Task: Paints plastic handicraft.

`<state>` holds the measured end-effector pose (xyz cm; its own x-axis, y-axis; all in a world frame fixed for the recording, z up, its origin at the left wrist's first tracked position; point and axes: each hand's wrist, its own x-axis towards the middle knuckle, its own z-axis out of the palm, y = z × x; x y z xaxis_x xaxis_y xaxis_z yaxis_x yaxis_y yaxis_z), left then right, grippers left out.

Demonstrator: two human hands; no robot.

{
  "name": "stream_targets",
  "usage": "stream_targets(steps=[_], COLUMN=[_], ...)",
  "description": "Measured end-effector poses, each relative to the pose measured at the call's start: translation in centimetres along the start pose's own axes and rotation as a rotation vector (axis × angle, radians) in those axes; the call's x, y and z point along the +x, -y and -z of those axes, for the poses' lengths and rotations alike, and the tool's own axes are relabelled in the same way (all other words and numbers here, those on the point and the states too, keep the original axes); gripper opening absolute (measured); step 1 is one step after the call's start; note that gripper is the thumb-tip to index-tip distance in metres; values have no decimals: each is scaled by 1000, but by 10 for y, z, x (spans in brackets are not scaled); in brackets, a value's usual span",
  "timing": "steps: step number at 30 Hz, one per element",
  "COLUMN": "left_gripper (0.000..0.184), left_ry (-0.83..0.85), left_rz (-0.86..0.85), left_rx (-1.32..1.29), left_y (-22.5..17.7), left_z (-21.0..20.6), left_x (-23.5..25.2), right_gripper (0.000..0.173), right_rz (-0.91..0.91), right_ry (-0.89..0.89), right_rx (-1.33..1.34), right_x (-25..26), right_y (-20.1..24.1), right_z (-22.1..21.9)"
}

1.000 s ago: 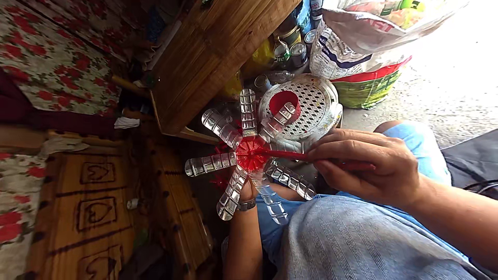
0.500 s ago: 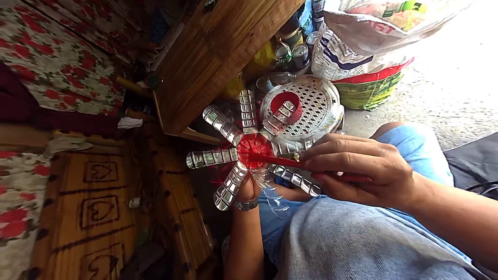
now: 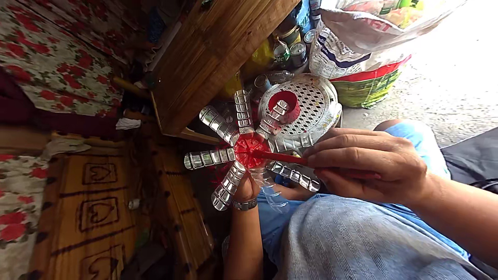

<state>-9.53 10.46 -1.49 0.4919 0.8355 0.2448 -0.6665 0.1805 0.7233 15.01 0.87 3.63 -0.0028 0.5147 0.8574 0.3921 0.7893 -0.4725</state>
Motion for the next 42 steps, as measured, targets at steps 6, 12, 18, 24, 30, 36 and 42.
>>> stream_targets(steps=[6, 12, 18, 24, 30, 36, 42], left_gripper=[25, 25, 26, 31, 38, 44, 41], left_ry=[6, 25, -21, -142, -45, -30, 1], left_rz=[3, -7, 49, 53, -15, -8, 87], left_rx=[-121, -133, -106, 52, 32, 99, -65], left_y=[0, 2, -5, -8, 0, -1, -2], left_z=[-3, 0, 10, 18, 17, 13, 8], left_x=[5, 5, -1, -3, 1, 2, 5], right_gripper=[18, 19, 19, 19, 16, 13, 11], right_rz=[-33, -59, -73, -128, -286, -486, -546], right_ry=[0, -31, -30, 20, -71, -140, -116], right_rx=[2, -14, 30, 69, 188, 296, 328], right_x=[-12, -8, -5, 5, 10, 16, 12], right_y=[5, 7, 8, 5, 1, -5, -11], right_z=[-10, -8, -7, -4, 3, 3, -4])
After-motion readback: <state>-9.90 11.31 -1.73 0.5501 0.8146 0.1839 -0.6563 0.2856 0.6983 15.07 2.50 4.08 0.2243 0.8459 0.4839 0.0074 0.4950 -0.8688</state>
